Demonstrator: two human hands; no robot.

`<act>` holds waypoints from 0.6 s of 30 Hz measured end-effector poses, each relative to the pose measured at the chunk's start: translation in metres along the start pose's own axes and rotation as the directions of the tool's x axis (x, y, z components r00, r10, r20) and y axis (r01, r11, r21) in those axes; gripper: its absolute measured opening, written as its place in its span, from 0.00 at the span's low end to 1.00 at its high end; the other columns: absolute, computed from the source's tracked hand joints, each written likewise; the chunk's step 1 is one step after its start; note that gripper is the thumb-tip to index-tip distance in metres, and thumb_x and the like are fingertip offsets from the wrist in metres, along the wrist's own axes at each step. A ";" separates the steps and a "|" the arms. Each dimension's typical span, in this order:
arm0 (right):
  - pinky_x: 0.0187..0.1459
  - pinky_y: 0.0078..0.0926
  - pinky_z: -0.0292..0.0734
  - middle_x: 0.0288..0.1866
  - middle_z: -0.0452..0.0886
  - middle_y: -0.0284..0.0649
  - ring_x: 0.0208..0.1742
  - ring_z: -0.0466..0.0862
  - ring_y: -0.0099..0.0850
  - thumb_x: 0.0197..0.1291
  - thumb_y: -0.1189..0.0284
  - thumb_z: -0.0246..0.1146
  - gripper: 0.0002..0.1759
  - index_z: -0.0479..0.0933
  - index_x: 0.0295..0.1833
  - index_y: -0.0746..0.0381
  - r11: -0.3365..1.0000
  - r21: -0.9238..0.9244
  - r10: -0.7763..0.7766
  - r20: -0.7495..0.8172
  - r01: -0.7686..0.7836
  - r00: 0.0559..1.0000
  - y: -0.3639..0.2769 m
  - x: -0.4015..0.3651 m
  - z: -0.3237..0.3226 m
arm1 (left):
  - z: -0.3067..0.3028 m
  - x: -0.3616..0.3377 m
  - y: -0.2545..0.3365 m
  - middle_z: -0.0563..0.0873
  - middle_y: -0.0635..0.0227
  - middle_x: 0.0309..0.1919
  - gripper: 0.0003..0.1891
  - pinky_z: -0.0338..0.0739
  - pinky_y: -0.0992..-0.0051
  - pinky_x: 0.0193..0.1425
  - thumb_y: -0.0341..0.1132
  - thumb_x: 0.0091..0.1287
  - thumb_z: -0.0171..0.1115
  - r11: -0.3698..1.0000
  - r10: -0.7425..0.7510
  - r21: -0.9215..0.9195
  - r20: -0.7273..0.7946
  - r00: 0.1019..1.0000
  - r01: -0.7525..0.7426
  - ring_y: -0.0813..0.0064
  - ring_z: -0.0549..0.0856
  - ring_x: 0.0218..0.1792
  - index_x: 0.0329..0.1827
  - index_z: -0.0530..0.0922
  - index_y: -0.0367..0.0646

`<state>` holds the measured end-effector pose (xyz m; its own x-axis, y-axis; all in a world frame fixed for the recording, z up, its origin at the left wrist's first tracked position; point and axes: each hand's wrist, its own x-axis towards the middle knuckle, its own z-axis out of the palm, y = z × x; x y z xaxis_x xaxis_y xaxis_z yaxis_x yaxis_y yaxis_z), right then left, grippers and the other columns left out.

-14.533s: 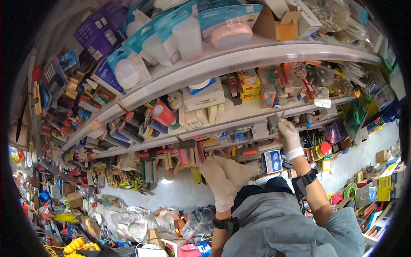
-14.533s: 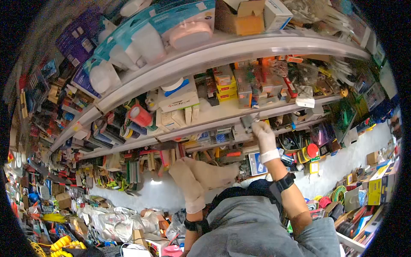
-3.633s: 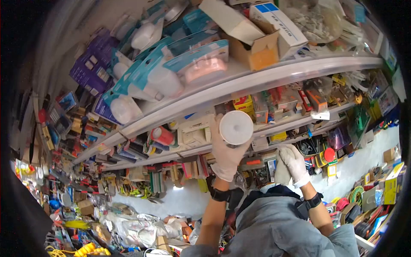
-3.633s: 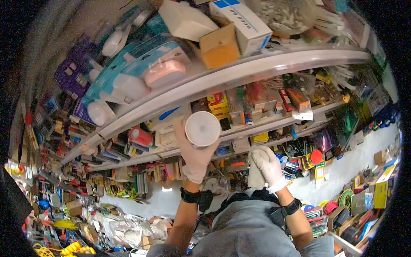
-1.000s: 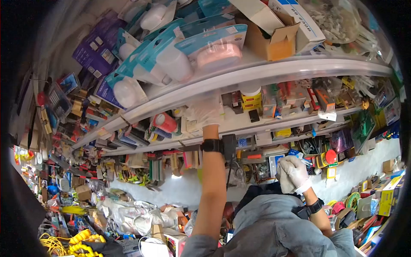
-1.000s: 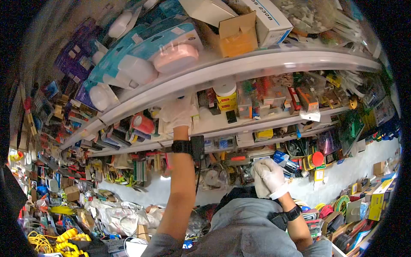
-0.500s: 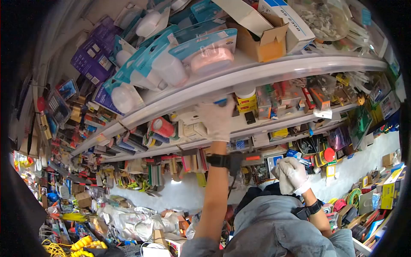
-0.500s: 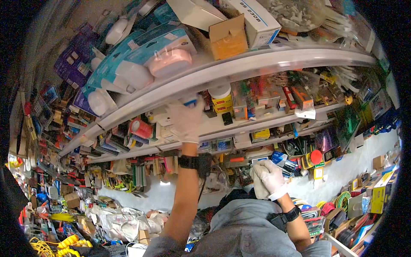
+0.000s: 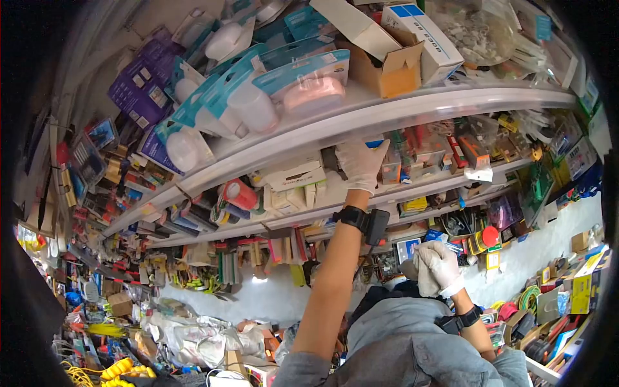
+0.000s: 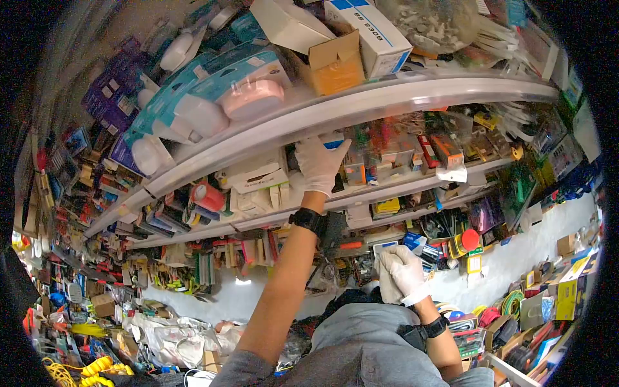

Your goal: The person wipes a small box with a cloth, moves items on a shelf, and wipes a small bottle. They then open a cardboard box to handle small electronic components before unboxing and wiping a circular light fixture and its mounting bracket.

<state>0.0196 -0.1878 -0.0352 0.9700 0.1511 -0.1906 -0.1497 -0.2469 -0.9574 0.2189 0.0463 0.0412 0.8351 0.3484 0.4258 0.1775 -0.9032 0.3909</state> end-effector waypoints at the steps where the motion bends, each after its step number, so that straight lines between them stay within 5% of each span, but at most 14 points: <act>1: 0.50 0.27 0.77 0.42 0.84 0.42 0.44 0.84 0.31 0.62 0.66 0.66 0.14 0.82 0.47 0.66 1.000 0.006 0.010 0.007 -0.010 1.000 0.001 0.000 -0.001 | -0.006 0.002 -0.001 0.77 0.39 0.54 0.50 0.73 0.53 0.60 0.67 0.49 0.71 0.999 -0.016 -0.045 0.123 0.992 0.022 0.45 0.78 0.56 0.62 0.70 0.30; 3: 0.50 0.26 0.77 0.42 0.84 0.42 0.44 0.84 0.31 0.62 0.66 0.67 0.15 0.82 0.47 0.66 1.000 0.010 0.017 0.021 -0.017 1.000 -0.004 -0.002 -0.001 | -0.009 -0.001 -0.004 0.76 0.39 0.55 0.52 0.72 0.53 0.61 0.68 0.48 0.71 0.995 -0.034 -0.084 0.240 0.970 0.055 0.44 0.77 0.57 0.63 0.70 0.29; 5: 0.50 0.26 0.77 0.42 0.85 0.42 0.45 0.84 0.30 0.62 0.66 0.67 0.14 0.82 0.46 0.66 0.999 0.000 0.041 0.022 -0.041 0.999 -0.014 -0.003 -0.001 | -0.013 -0.013 -0.010 0.75 0.36 0.58 0.52 0.67 0.51 0.68 0.68 0.51 0.69 0.990 0.129 -0.055 -0.075 0.989 -0.133 0.41 0.73 0.63 0.63 0.69 0.27; 6: 0.50 0.26 0.77 0.42 0.85 0.42 0.45 0.84 0.30 0.62 0.66 0.67 0.14 0.82 0.46 0.66 0.999 0.000 0.039 0.029 -0.039 0.999 -0.012 -0.002 0.000 | -0.019 -0.017 -0.013 0.75 0.36 0.58 0.52 0.67 0.51 0.68 0.68 0.51 0.69 0.991 0.124 -0.050 -0.078 0.989 -0.128 0.41 0.73 0.63 0.63 0.69 0.27; 8: 0.50 0.27 0.77 0.42 0.84 0.42 0.45 0.84 0.31 0.62 0.67 0.67 0.14 0.82 0.46 0.66 1.000 -0.028 0.007 0.018 -0.006 1.000 -0.005 -0.001 0.002 | -0.034 -0.026 -0.020 0.65 0.39 0.71 0.55 0.51 0.49 0.78 0.64 0.49 0.71 0.996 0.081 -0.019 -0.166 0.983 -0.085 0.38 0.61 0.72 0.72 0.63 0.31; 12: 0.50 0.27 0.77 0.42 0.84 0.43 0.45 0.84 0.33 0.62 0.67 0.66 0.13 0.82 0.46 0.65 0.998 -0.058 -0.015 0.037 0.017 0.999 -0.005 0.000 0.002 | -0.052 -0.036 -0.068 0.67 0.35 0.67 0.51 0.55 0.49 0.77 0.62 0.53 0.71 0.987 0.034 0.156 -0.422 0.906 0.036 0.37 0.63 0.71 0.68 0.65 0.28; 14: 0.50 0.27 0.77 0.43 0.84 0.44 0.45 0.84 0.34 0.62 0.67 0.66 0.13 0.82 0.46 0.66 0.998 -0.065 -0.020 0.040 0.022 0.999 -0.003 0.002 0.006 | -0.077 -0.032 -0.088 0.64 0.37 0.70 0.44 0.55 0.51 0.77 0.52 0.55 0.72 0.990 -0.125 -0.012 -0.573 0.810 0.144 0.40 0.61 0.72 0.67 0.65 0.29; 18: 0.50 0.27 0.77 0.43 0.84 0.44 0.45 0.84 0.34 0.62 0.67 0.66 0.13 0.82 0.46 0.66 0.996 -0.065 -0.054 0.084 0.060 0.995 -0.018 0.001 0.009 | -0.078 -0.028 -0.155 0.72 0.39 0.64 0.35 0.62 0.57 0.74 0.41 0.58 0.69 0.990 -0.137 -0.107 -0.546 0.826 0.093 0.45 0.68 0.69 0.65 0.69 0.30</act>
<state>0.0216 -0.1750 -0.0202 0.9572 0.2438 -0.1558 -0.0785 -0.2995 -0.9509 0.1277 0.1964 0.0325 0.3815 0.5486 0.7440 0.1975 -0.8347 0.5141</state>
